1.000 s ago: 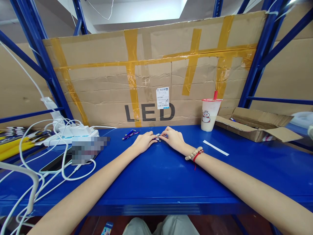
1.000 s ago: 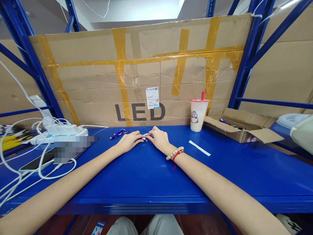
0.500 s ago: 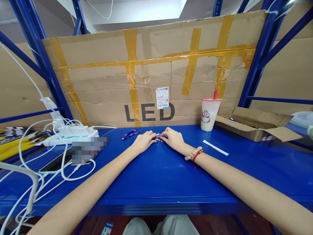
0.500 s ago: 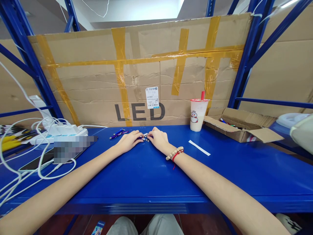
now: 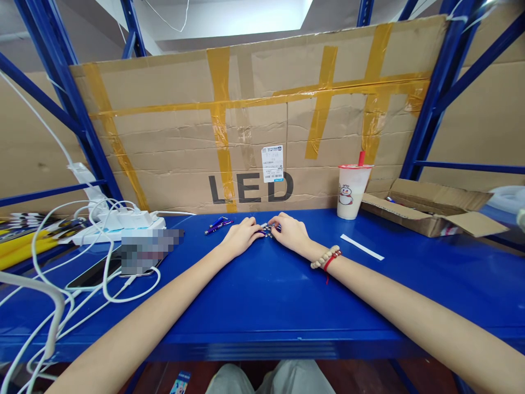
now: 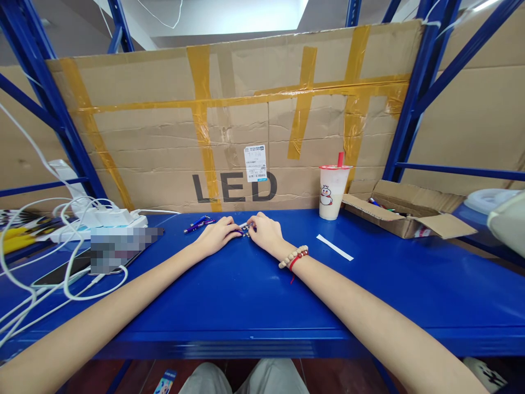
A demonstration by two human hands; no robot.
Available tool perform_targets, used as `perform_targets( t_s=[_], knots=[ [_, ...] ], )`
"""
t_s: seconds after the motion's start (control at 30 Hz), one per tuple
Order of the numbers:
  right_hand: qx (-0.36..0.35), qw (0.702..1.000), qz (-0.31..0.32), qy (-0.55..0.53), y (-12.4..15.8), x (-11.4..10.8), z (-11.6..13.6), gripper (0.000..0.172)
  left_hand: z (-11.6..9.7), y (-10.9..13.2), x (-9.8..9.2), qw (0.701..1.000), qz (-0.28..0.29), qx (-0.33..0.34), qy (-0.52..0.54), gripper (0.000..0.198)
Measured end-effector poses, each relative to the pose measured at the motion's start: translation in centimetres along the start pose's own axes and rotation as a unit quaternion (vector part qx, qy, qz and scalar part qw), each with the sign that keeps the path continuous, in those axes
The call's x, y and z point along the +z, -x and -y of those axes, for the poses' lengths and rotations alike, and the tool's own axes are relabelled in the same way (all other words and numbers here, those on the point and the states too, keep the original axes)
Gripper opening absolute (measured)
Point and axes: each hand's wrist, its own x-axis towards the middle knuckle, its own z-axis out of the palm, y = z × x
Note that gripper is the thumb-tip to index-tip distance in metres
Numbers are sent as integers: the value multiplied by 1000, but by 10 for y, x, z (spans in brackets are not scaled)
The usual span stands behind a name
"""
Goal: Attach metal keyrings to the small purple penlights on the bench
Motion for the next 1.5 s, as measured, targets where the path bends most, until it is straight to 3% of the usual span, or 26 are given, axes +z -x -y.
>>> perform_targets(
  t_s=[0.37, 0.9, 1.27, 1.5],
  knots=[
    [-27, 999, 40, -26, 4, -6, 10, 17, 1, 1, -1, 1000, 6, 1, 18, 34],
    [-37, 998, 43, -18, 4, -8, 11, 17, 1, 1, -1, 999, 11, -33, 26, 30],
    [-7, 1000, 18, 0, 2, -3, 7, 15, -2, 2, -3, 998, -27, -49, 5, 23],
    [-48, 998, 26, -25, 1, -1, 5, 14, -1, 2, -2, 999, -14, -42, 16, 21]
  ],
)
